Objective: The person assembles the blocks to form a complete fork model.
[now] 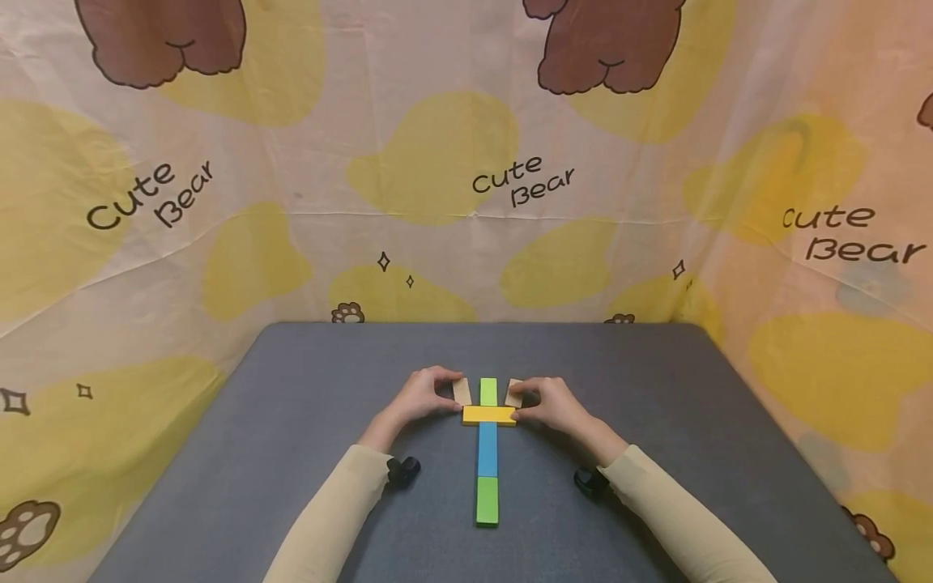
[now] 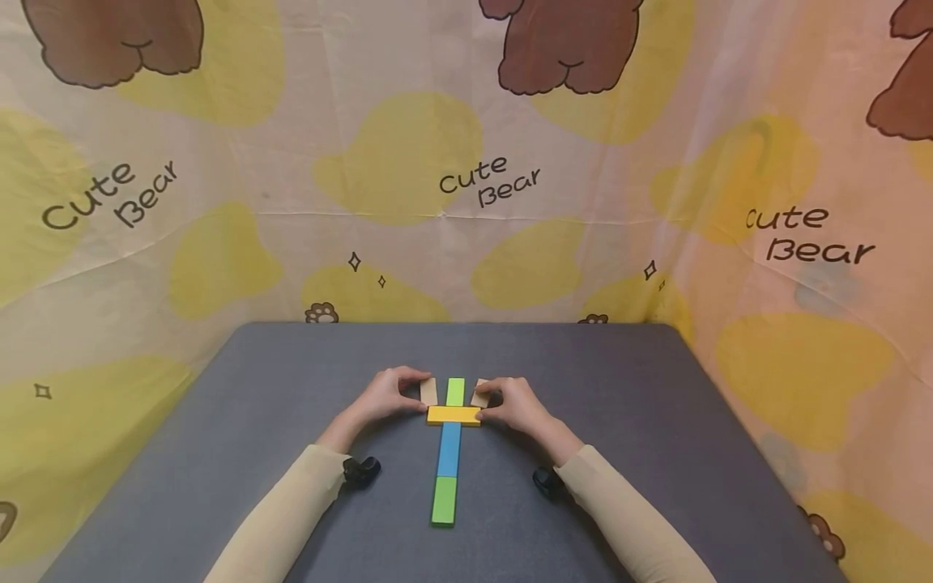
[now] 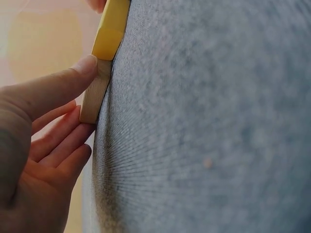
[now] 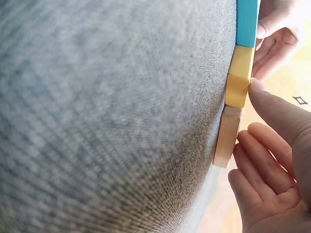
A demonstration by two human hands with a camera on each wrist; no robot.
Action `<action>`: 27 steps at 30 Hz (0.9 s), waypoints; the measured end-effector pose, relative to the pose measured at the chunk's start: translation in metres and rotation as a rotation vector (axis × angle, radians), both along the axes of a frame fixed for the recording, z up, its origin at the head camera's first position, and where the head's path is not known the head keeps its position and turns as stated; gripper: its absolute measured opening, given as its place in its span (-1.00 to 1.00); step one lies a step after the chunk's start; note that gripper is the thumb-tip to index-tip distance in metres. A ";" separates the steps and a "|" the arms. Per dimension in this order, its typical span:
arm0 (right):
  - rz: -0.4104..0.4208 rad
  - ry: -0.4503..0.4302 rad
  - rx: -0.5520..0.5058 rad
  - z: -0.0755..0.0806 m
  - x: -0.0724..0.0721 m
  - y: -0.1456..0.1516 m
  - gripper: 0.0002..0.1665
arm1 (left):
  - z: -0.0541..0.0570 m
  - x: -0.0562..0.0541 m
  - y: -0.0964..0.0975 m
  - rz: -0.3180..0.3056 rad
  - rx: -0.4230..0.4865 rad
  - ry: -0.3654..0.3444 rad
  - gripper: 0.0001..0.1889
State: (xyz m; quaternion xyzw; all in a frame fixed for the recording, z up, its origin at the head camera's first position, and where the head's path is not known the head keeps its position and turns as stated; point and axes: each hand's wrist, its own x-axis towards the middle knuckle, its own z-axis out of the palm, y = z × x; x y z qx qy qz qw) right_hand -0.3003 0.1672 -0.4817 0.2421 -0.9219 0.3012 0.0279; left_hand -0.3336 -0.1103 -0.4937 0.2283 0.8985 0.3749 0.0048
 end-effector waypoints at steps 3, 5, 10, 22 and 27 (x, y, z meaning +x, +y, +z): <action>0.001 0.003 0.002 0.000 0.000 0.000 -0.45 | -0.001 0.000 0.000 0.007 0.006 -0.003 -0.39; -0.001 0.000 0.002 0.000 0.000 0.000 -0.45 | -0.001 0.000 0.000 0.012 0.013 -0.008 -0.39; -0.015 -0.012 0.001 0.001 -0.001 -0.001 -0.45 | -0.001 0.000 0.000 0.025 0.016 -0.010 -0.39; -0.018 -0.022 -0.005 0.001 -0.001 -0.002 -0.45 | 0.001 0.001 0.000 0.029 -0.010 0.004 -0.39; -0.030 -0.030 -0.001 0.000 -0.001 -0.002 -0.44 | 0.001 0.001 0.000 0.032 -0.011 -0.007 -0.38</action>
